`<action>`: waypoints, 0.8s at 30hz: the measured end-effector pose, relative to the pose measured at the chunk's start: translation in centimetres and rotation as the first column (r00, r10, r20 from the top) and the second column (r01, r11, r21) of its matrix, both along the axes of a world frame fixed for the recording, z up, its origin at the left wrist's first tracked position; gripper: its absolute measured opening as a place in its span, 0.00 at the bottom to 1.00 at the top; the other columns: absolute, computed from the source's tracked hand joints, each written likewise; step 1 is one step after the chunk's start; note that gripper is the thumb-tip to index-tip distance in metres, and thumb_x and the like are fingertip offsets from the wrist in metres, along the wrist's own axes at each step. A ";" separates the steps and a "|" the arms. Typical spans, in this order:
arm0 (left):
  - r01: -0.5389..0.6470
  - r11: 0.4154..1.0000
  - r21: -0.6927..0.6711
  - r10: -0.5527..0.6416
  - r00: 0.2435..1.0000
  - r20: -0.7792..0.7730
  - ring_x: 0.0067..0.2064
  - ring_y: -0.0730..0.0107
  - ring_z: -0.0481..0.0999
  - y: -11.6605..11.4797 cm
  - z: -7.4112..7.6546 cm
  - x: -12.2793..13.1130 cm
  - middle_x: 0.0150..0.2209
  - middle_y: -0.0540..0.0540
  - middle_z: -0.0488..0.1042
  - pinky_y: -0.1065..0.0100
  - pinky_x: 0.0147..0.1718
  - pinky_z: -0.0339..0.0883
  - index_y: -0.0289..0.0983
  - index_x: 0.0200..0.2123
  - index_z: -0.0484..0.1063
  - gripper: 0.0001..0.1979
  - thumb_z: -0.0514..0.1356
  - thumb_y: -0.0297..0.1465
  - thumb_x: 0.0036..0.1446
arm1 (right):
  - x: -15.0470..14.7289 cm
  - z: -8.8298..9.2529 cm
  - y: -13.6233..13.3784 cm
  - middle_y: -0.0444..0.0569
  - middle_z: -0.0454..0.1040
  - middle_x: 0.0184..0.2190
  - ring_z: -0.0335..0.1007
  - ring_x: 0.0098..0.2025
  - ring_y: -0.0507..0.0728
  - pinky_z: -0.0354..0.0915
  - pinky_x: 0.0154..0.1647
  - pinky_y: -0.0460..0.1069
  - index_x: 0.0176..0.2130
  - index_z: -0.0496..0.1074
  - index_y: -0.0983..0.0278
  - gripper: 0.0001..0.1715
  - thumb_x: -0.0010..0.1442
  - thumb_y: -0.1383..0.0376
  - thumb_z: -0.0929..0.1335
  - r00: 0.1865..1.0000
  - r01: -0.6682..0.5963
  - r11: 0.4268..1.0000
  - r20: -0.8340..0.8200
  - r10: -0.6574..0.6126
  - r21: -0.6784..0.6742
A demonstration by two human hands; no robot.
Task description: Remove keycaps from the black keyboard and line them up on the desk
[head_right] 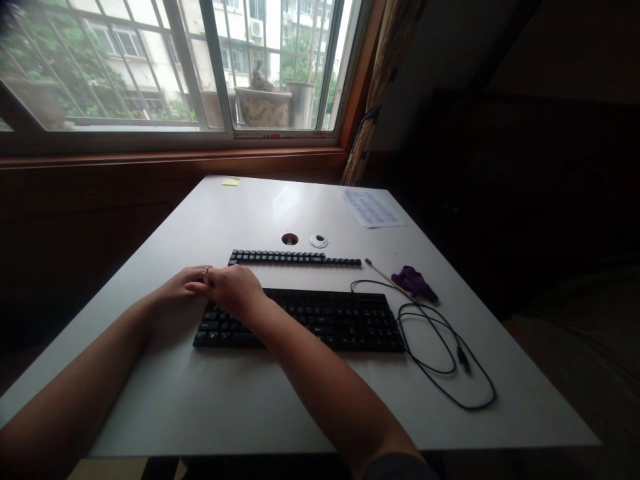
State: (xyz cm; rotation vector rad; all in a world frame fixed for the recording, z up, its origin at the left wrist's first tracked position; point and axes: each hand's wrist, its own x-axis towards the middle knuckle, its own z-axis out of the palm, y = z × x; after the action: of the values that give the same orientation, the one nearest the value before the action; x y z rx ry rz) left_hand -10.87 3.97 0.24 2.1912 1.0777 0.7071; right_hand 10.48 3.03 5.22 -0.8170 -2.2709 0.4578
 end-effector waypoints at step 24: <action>-0.073 0.997 -0.030 0.071 0.994 -0.078 0.34 0.69 0.71 -0.4 0.8 0.6 0.32 0.47 0.74 0.71 0.33 0.63 0.35 0.33 0.75 0.18 0.59 0.44 0.62 | 3.4 -2.5 0.0 0.38 0.67 0.16 0.63 0.20 0.48 0.54 0.24 0.43 0.25 0.70 0.62 0.24 0.66 0.50 0.64 0.975 -0.171 0.945 -0.188 0.121 -0.278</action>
State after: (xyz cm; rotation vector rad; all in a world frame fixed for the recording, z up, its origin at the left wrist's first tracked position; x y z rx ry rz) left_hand -10.24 3.53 1.00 2.1764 1.2040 0.6367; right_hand 13.86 3.05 2.71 -0.7216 -2.1414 0.9165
